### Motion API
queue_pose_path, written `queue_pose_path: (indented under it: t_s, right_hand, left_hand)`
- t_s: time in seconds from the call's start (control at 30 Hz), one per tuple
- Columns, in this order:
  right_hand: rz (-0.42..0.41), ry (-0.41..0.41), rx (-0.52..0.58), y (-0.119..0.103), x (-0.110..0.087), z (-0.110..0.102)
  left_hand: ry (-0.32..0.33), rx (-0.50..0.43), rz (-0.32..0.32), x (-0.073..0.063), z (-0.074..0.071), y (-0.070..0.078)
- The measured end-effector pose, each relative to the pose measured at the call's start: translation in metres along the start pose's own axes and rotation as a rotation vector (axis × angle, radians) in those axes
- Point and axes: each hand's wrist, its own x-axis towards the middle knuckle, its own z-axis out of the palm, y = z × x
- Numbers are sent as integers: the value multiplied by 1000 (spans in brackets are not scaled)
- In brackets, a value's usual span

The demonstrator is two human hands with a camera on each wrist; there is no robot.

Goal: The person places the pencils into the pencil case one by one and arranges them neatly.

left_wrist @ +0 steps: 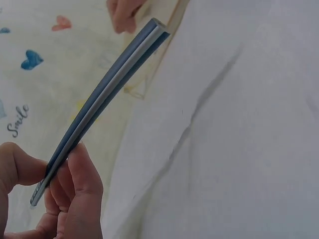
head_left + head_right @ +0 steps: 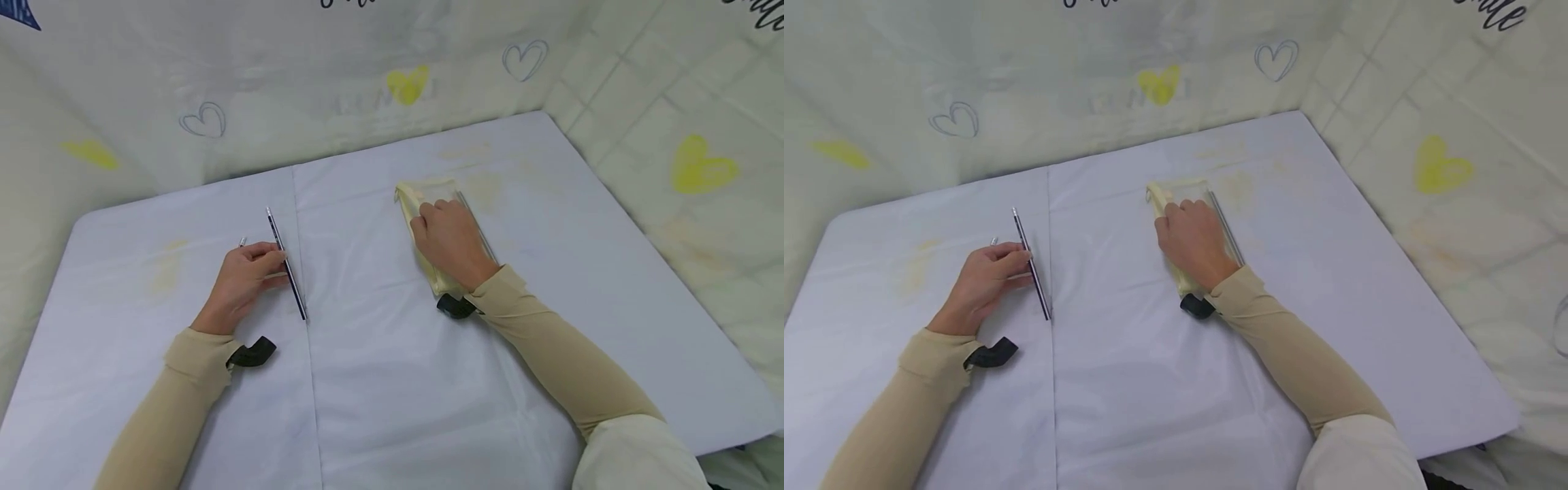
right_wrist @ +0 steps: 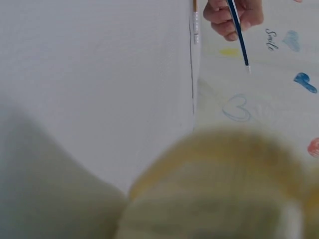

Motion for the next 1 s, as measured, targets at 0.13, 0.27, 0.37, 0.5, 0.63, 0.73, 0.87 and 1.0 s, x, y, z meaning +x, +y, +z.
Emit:
queue_pose_path:
  t_s: [0.13, 0.27, 0.37, 0.5, 0.63, 0.73, 0.87, 1.0]
  right_hand:
    - [-1, 8, 2, -2, 0, 0]
    - [5, -2, 12, -4, 0, 0]
    - [16, -13, 7, -5, 0, 0]
    - [30, -14, 0, -6, -1, 0]
    - [29, -4, 3, -7, -2, -2]
    - [22, -2, 1, -7, -3, -3]
    - [15, -9, -12, -8, -3, -3]
    - [9, -3, -19, -9, -4, -2]
  left_hand:
    - [-7, 3, 4, 3, 10, 5]
    - [-3, -16, 7, 3, 18, 9]
    - [-13, -26, 12, 4, 23, 8]
    - [-27, -31, 10, 6, 29, 6]
    - [-15, -43, -12, 7, 34, 9]
    - [-18, -60, -18, 8, 38, 12]
    - [-31, -66, -6, 8, 44, 13]
    - [-37, -65, 7, 9, 51, 11]
